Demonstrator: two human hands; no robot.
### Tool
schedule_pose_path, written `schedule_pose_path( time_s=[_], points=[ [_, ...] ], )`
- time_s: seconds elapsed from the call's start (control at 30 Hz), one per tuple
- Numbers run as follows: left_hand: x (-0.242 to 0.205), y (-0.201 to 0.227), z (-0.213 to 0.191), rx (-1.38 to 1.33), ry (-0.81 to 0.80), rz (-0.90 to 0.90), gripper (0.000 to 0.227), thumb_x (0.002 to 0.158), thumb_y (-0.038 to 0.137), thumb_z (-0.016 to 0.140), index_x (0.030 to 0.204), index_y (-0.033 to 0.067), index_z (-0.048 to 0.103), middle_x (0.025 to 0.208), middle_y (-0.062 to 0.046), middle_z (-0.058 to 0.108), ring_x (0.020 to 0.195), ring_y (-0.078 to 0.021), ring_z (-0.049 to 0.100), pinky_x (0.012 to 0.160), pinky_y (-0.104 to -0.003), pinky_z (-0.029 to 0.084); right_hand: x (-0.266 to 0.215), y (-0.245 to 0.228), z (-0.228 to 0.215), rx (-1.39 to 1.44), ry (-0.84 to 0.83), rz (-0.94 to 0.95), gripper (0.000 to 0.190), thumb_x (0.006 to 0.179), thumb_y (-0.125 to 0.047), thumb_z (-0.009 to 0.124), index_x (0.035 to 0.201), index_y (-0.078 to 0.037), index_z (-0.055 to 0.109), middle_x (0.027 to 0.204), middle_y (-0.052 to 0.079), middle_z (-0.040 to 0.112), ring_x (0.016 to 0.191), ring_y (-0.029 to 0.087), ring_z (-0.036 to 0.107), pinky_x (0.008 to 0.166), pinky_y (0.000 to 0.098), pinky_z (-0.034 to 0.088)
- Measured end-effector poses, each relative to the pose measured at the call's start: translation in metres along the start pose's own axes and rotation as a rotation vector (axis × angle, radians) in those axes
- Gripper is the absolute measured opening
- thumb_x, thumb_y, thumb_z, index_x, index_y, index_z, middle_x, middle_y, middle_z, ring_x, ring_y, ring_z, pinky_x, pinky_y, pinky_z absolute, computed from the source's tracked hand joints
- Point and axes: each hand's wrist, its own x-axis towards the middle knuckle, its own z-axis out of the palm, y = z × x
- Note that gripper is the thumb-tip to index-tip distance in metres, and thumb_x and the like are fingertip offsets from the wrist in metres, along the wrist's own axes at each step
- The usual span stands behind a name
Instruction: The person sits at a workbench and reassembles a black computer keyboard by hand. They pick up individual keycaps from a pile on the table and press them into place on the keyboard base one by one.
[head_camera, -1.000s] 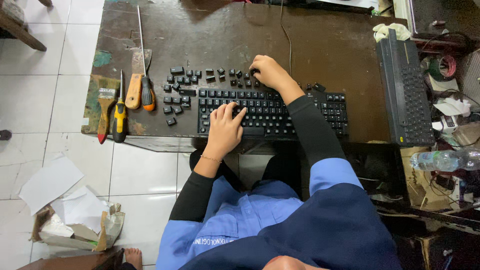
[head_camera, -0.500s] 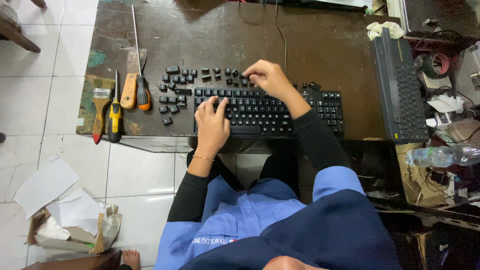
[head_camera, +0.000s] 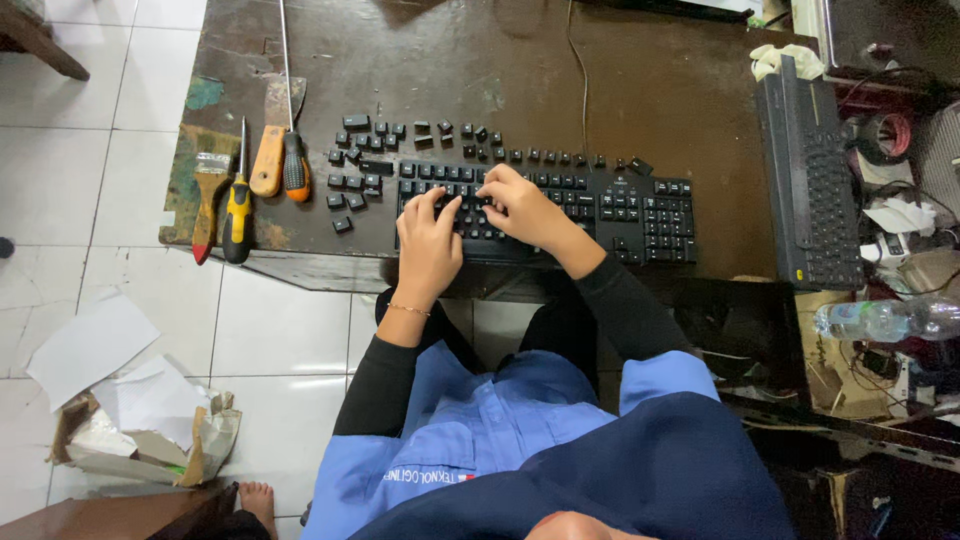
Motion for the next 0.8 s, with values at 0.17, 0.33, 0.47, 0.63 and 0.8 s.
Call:
schedule_pose_path(
  time_s=[0.17,0.33,0.47,0.63,0.8],
  points=[
    [-0.003,-0.003,0.003,0.026,0.025,0.026,0.045,0.074,0.001,0.057,0.118,0.0085,0.065,0.125,-0.011,0.050,0.118,-0.0304,0.044,0.093,-0.041,0.035,0.009,-0.014,-0.004,-0.148,-0.022,-0.158,0.008,0.087,0.002,0.065,0.093,-0.003,0.064,0.089,0.006,0.058,0.079,0.019,0.061,0.069,0.0260,0.054],
    [-0.004,-0.005,0.005,-0.009,0.027,0.027,0.044,0.075,-0.001,0.056,0.117,0.0076,0.065,0.125,-0.012,0.050,0.118,-0.0306,0.044,0.093,-0.041,0.035,0.004,-0.007,0.000,-0.249,0.010,-0.226,0.005,0.089,0.000,0.067,0.087,-0.004,0.064,0.091,0.004,0.059,0.087,0.019,0.059,0.073,0.0263,0.052],
    [-0.005,-0.004,0.003,0.002,0.011,0.019,0.044,0.075,-0.001,0.056,0.116,0.0076,0.065,0.125,-0.011,0.050,0.119,-0.0305,0.044,0.094,-0.041,0.035,0.002,-0.009,-0.003,-0.179,0.024,-0.217,0.005,0.087,0.001,0.068,0.091,-0.002,0.066,0.092,0.006,0.061,0.087,0.021,0.060,0.076,0.0292,0.052],
    [-0.004,-0.004,0.003,-0.020,0.013,0.026,0.043,0.076,-0.002,0.055,0.116,0.0077,0.066,0.125,-0.012,0.050,0.119,-0.0308,0.044,0.094,-0.041,0.035,-0.001,-0.007,0.001,-0.131,0.095,-0.221,0.007,0.087,0.001,0.069,0.094,-0.001,0.067,0.092,0.008,0.063,0.088,0.024,0.062,0.077,0.0314,0.054],
    [-0.004,-0.005,0.006,0.013,0.032,0.058,0.044,0.073,0.000,0.057,0.115,0.0078,0.066,0.123,-0.012,0.051,0.119,-0.0314,0.045,0.093,-0.042,0.036,-0.005,-0.010,0.006,-0.186,0.188,-0.296,0.002,0.089,-0.001,0.069,0.090,-0.001,0.068,0.094,0.008,0.066,0.090,0.024,0.063,0.078,0.0312,0.054]
  ],
)
